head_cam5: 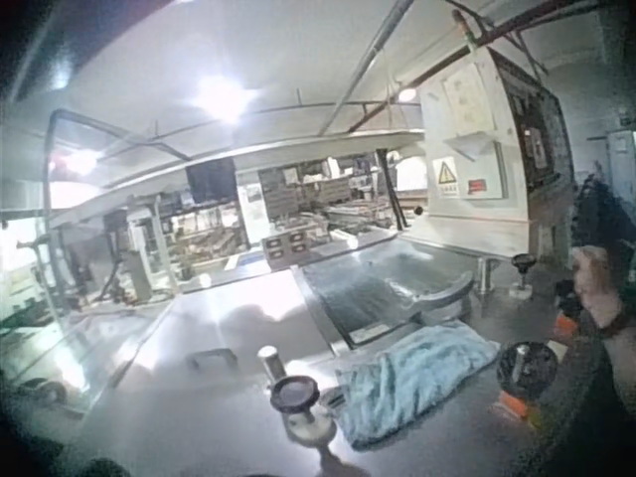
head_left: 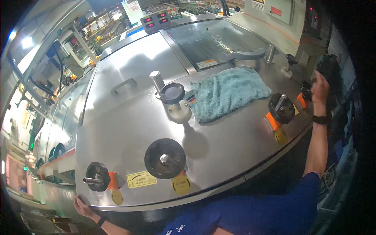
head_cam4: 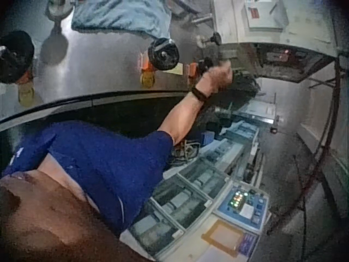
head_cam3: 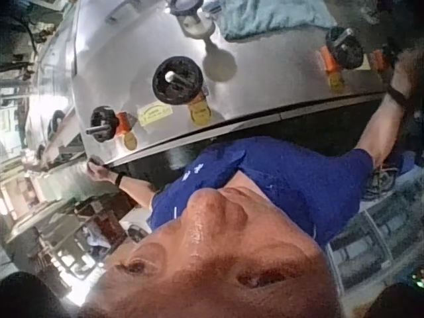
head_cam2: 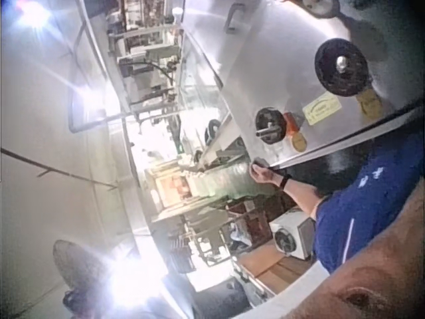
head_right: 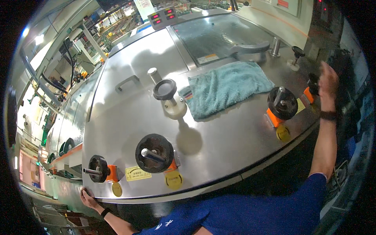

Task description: Operating an industrial processing machine and inspecting copper sheets on a conveyor.

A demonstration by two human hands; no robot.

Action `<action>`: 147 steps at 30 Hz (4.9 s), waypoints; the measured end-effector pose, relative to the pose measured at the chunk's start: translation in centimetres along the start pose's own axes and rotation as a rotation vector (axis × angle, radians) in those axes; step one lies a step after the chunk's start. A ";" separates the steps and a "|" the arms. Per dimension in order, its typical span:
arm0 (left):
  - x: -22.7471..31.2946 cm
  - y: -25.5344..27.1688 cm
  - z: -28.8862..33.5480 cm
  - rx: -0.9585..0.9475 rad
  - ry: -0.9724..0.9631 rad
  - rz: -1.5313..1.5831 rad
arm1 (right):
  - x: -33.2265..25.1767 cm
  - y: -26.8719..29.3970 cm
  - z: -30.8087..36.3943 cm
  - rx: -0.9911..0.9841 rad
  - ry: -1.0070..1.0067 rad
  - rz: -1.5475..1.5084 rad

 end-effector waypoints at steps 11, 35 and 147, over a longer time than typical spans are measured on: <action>0.3 -1.4 0.9 0.012 0.076 0.124 | 3.4 8.2 -5.5 0.156 0.017 -0.080; 3.3 -3.4 1.9 -0.007 -0.001 0.086 | -9.9 -16.9 16.7 -1.104 0.028 -0.003; 6.4 -4.8 3.1 -0.095 -0.049 0.117 | -26.8 -32.2 40.2 -0.675 0.420 0.419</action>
Point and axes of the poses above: each hand's wrist, its own z-axis away from the middle knuckle, its own y-axis out of the back of the hand, x = y × z, the point moved 7 cm from there along -z, towards the middle knuckle, and after that the axes turned 11 degrees about -x, right-handed, at the moved point
